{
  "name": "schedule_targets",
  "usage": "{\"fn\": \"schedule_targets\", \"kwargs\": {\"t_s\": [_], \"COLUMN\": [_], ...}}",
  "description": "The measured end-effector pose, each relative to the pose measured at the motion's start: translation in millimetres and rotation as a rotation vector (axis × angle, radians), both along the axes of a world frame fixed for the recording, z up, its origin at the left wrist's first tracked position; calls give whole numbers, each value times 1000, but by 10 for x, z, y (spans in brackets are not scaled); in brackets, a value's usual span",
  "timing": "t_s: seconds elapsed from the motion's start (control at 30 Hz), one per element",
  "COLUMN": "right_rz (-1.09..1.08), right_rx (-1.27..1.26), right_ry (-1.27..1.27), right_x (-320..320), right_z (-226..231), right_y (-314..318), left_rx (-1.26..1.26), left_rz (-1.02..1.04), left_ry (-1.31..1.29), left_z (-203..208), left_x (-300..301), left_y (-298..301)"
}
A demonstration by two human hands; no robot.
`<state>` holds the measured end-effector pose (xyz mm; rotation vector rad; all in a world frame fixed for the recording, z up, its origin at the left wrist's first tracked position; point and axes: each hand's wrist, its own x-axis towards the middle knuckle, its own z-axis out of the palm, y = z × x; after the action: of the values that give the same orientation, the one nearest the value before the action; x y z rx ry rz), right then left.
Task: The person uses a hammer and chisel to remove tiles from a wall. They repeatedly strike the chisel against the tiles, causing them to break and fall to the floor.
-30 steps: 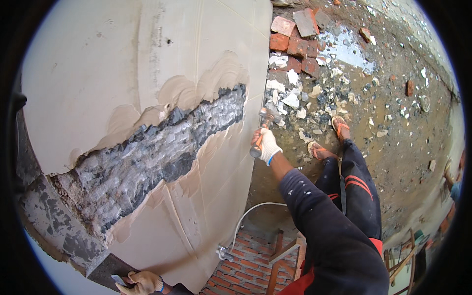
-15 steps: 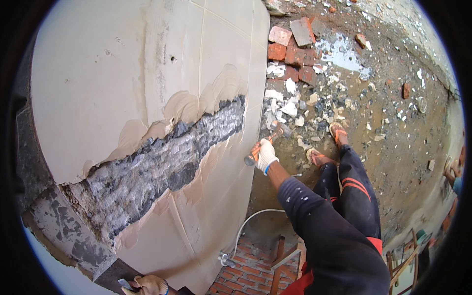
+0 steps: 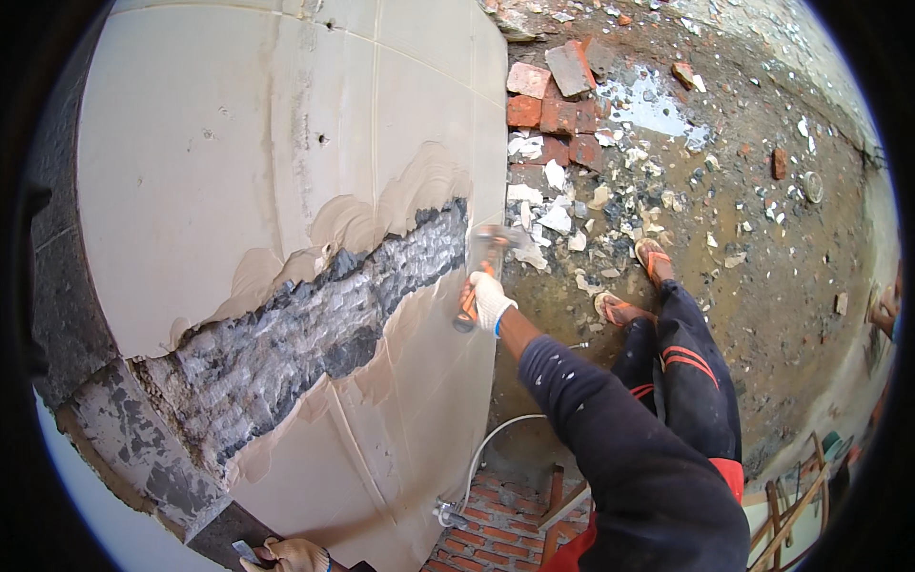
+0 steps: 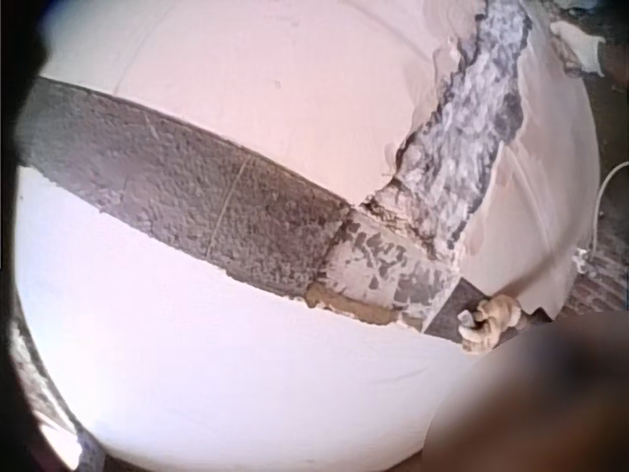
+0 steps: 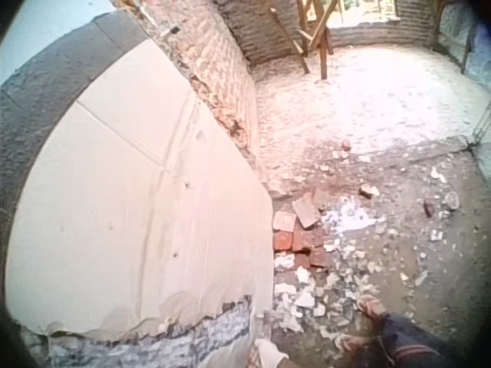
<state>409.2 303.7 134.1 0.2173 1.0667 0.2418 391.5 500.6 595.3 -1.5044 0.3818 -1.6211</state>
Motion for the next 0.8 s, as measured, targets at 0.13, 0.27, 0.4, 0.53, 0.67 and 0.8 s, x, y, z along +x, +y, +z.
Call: {"fn": "schedule_targets", "kwargs": {"t_s": [0.13, 0.27, 0.4, 0.53, 0.67, 0.8], "right_rz": [-172, -240, -200, -85, -319, -229], "right_rx": [211, 145, 137, 221, 125, 68], "right_ry": [-31, 75, 14, -97, 41, 65], "right_x": [-80, -165, -264, -333, -252, -176], "right_z": [-89, -163, -209, -238, -196, -158], "right_y": [35, 83, 87, 73, 126, 163], "left_rx": [-39, -8, -1, -9, -5, 9], "left_rz": [33, 13, -6, -25, -43, -36], "left_ry": [27, 52, 53, 25, 46, 37], "left_z": [-11, -7, -9, -43, -48, -36], "left_x": [-30, -25, -9, -5, 1, 11], "left_y": [-26, -92, -127, -120, -105, -105]}}
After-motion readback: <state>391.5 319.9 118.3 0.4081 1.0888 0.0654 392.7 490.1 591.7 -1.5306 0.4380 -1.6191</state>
